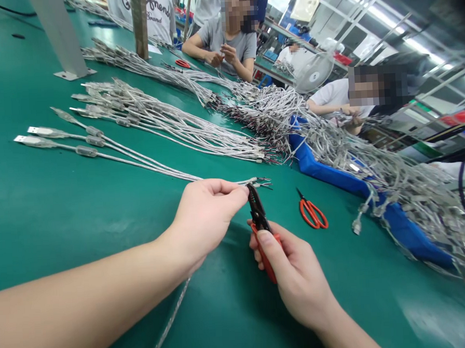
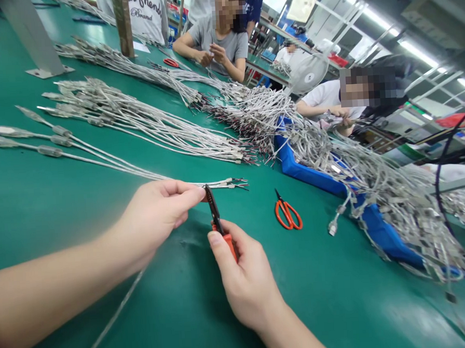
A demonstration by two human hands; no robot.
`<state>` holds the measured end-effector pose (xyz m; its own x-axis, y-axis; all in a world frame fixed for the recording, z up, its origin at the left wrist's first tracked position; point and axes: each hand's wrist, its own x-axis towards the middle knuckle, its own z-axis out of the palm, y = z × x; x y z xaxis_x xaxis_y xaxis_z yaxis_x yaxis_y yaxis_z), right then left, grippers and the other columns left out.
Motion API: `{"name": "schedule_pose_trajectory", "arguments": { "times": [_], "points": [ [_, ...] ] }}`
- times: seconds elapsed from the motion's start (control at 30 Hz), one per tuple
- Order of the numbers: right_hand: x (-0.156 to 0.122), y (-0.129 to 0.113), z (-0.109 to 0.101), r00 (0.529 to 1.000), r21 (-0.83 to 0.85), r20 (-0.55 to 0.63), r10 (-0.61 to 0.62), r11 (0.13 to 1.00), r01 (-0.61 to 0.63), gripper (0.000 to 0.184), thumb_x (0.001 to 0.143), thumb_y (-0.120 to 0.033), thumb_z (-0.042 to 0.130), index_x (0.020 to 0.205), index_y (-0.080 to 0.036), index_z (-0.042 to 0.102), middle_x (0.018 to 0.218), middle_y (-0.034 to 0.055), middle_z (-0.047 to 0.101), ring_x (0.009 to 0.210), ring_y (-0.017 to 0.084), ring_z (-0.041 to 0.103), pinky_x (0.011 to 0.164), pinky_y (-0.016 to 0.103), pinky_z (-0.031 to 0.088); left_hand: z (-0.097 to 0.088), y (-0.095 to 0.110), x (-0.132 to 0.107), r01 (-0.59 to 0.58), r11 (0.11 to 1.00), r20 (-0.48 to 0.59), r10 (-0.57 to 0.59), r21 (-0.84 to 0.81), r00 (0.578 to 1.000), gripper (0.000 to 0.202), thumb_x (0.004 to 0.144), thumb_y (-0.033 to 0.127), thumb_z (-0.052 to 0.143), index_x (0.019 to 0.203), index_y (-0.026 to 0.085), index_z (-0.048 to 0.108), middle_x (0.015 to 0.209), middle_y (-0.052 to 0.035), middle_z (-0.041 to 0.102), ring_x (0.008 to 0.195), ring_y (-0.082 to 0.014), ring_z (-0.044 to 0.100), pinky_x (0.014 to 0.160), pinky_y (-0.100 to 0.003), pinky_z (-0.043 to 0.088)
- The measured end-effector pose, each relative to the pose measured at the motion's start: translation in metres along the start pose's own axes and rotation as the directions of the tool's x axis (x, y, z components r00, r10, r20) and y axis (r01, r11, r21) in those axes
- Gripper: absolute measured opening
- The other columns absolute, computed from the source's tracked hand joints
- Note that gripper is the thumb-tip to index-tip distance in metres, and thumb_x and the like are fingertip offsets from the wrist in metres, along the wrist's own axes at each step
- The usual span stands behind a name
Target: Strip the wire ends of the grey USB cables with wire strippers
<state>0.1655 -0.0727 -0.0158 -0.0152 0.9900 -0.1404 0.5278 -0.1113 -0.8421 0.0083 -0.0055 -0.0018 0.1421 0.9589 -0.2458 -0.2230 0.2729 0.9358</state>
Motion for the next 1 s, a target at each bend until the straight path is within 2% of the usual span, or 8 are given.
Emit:
{"name": "schedule_pose_trajectory", "arguments": {
  "times": [0.13,0.3,0.43,0.67,1.0],
  "points": [
    [0.0013,0.0,-0.0002,1.0,-0.035,-0.02,-0.013,0.999,0.012,0.037,0.094,-0.052,0.045,0.097,-0.018,0.057,0.066,-0.0014,0.053,0.054,0.012,0.046,0.05,0.026,0.037,-0.0009,-0.0011,-0.0009,0.0,1.0,-0.002,0.0,0.002,1.0,0.016,0.075,0.031,0.067,0.073,0.016,0.071,0.047,0.0082,0.042,0.045,-0.0055,0.031,0.045,-0.022,0.024],
    [0.0016,-0.0072,0.0019,1.0,0.05,-0.007,-0.01,0.999,0.01,0.04,0.092,-0.055,0.046,0.083,-0.017,0.056,0.062,-0.0015,0.053,0.048,0.01,0.044,0.046,0.024,0.037,-0.0001,0.0001,-0.0018,0.022,1.0,-0.009,-0.022,0.018,1.0,0.019,0.076,0.034,0.067,0.074,0.015,0.07,0.046,0.0087,0.039,0.045,-0.0051,0.03,0.044,-0.022,0.021],
    [0.0013,-0.0084,0.0032,1.0,0.055,-0.021,-0.01,0.998,0.011,0.042,0.09,-0.057,0.047,0.082,-0.017,0.056,0.063,-0.0008,0.054,0.049,0.011,0.045,0.046,0.024,0.038,0.0001,0.0008,-0.0008,0.03,1.0,-0.009,-0.03,0.006,0.999,0.019,0.076,0.033,0.067,0.071,0.015,0.068,0.046,0.0091,0.038,0.044,-0.0043,0.029,0.043,-0.022,0.019],
    [0.0009,-0.0002,0.0004,1.0,-0.03,-0.016,-0.026,0.999,0.026,0.04,0.093,-0.055,0.044,0.08,-0.018,0.054,0.057,-0.0026,0.05,0.049,0.011,0.043,0.045,0.024,0.034,0.0012,-0.0021,-0.0004,0.021,1.0,-0.007,-0.021,0.0,1.0,0.016,0.075,0.031,0.067,0.069,0.016,0.067,0.047,0.0084,0.04,0.044,-0.0041,0.03,0.043,-0.022,0.019],
    [0.0019,-0.0067,0.0009,0.999,0.036,-0.013,-0.043,0.998,0.044,0.039,0.092,-0.056,0.046,0.084,-0.018,0.053,0.061,-0.0025,0.051,0.049,0.01,0.043,0.046,0.023,0.036,0.0001,-0.0023,0.002,0.027,1.0,-0.016,-0.027,0.009,1.0,0.02,0.076,0.036,0.067,0.071,0.017,0.068,0.046,0.0085,0.039,0.044,-0.0044,0.03,0.043,-0.022,0.02]
  ]
}}
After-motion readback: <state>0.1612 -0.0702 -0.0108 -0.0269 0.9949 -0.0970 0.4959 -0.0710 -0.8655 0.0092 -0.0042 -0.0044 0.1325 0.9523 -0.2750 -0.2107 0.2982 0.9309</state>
